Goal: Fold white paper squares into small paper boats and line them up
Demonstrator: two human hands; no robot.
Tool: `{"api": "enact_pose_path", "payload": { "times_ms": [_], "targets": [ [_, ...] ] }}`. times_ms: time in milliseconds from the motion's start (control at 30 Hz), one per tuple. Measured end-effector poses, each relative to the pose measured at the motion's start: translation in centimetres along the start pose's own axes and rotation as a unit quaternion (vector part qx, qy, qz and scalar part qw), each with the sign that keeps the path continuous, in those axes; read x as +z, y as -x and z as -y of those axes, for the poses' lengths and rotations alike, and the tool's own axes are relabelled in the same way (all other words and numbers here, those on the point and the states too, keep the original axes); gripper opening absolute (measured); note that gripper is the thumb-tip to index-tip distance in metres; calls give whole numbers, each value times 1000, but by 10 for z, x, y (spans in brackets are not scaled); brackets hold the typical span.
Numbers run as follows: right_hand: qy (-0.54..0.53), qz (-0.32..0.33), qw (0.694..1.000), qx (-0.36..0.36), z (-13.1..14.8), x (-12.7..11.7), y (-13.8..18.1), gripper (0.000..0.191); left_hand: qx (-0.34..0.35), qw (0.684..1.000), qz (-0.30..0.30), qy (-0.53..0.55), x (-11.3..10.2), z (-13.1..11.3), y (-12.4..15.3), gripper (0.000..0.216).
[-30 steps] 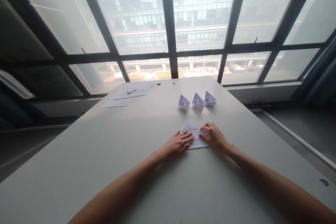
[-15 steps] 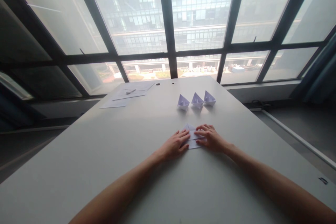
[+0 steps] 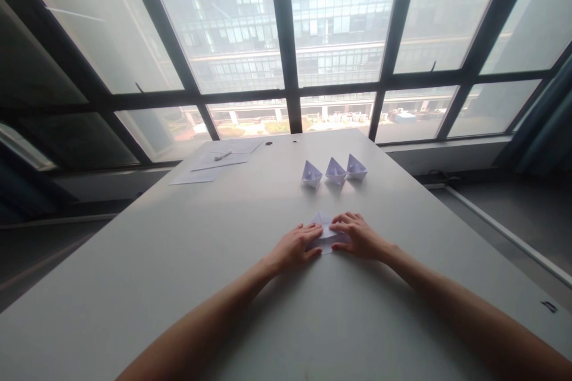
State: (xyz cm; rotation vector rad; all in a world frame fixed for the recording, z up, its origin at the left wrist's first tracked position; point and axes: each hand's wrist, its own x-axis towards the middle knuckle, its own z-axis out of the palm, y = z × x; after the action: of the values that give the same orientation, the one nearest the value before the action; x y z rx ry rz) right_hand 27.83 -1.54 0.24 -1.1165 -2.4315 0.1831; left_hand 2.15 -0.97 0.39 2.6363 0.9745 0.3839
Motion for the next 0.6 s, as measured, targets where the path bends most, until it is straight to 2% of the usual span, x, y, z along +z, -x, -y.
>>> {"api": "enact_pose_path", "payload": {
  "times_ms": [300, 600],
  "targets": [
    [0, -21, 1000, 5, 0, 4, -3, 17, -31, 998, -16, 57, 1, 3, 0, 56],
    [-15, -62, 998, -11, -7, 4, -2, 26, -23, 992, -67, 100, -4, -3, -1, 36]
  ]
}}
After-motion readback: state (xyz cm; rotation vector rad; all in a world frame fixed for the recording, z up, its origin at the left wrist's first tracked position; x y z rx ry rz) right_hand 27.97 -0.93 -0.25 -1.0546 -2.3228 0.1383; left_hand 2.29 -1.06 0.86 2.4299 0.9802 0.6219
